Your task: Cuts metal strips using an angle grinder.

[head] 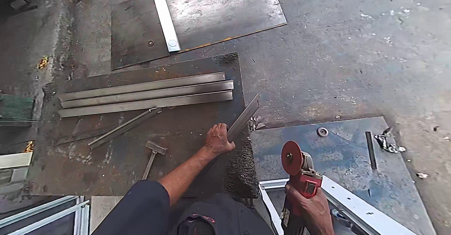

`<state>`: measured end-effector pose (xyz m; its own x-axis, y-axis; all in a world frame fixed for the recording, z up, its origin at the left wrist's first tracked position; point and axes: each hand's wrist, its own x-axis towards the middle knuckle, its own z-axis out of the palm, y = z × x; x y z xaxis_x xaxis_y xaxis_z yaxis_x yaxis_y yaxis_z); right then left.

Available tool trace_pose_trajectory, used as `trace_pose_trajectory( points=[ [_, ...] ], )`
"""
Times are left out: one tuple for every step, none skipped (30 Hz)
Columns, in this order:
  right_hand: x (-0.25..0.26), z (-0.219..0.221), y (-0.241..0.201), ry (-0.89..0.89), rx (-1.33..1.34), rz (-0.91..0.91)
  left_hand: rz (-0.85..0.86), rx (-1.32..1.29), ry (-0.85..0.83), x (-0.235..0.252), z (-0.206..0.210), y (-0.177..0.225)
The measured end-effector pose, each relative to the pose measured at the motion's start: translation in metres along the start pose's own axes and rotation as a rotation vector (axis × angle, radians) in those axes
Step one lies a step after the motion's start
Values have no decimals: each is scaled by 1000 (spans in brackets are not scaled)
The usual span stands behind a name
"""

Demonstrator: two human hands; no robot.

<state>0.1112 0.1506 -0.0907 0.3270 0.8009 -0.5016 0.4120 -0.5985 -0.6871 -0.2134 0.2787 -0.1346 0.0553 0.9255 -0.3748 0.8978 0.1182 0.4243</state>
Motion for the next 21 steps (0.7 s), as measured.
trace_pose_trajectory(
  points=[
    [-5,-4,2,-10,9,2,5,-55,-15,-1,-6,6],
    [-10,-8,5,-16,24,5,23,-103,-61,-4,-14,12],
    [-14,-11,7,-17,44,9,50,-130,-128,-7,-24,16],
    [-19,-13,9,-19,61,14,84,-136,-182,-9,-33,19],
    [-20,-14,9,-14,71,15,120,-123,-209,-9,-42,21],
    [-21,-16,8,-5,68,16,151,-99,-222,-6,-52,23],
    [-20,-17,9,3,57,19,175,-62,-227,-3,-63,23],
    [-19,-18,10,12,44,23,192,-9,-229,1,-75,22],
    [-17,-18,10,23,32,25,211,62,-231,5,-85,20],
    [-15,-19,8,42,15,19,236,141,-218,11,-93,16],
    [-12,-20,6,60,0,14,274,215,-189,17,-97,10],
    [-9,-21,2,68,-11,6,337,288,-131,23,-97,-1],
    [-6,-22,-2,69,-19,-1,420,359,-49,29,-95,-13],
    [-3,-23,-6,71,-32,-11,493,410,24,35,-92,-26],
    [0,-23,-12,74,-41,-22,556,446,85,40,-88,-39],
    [4,-22,-17,73,-45,-33,596,470,115,44,-84,-50],
    [7,-20,-23,72,-48,-39,617,483,116,48,-80,-60],
    [10,-18,-28,70,-56,-46,630,482,115,49,-74,-69],
    [14,-15,-32,71,-59,-53,639,466,115,50,-68,-75],
    [18,-12,-36,72,-59,-60,647,444,119,51,-62,-80],
    [21,-8,-40,66,-57,-63,657,427,126,51,-56,-85]
  ],
)
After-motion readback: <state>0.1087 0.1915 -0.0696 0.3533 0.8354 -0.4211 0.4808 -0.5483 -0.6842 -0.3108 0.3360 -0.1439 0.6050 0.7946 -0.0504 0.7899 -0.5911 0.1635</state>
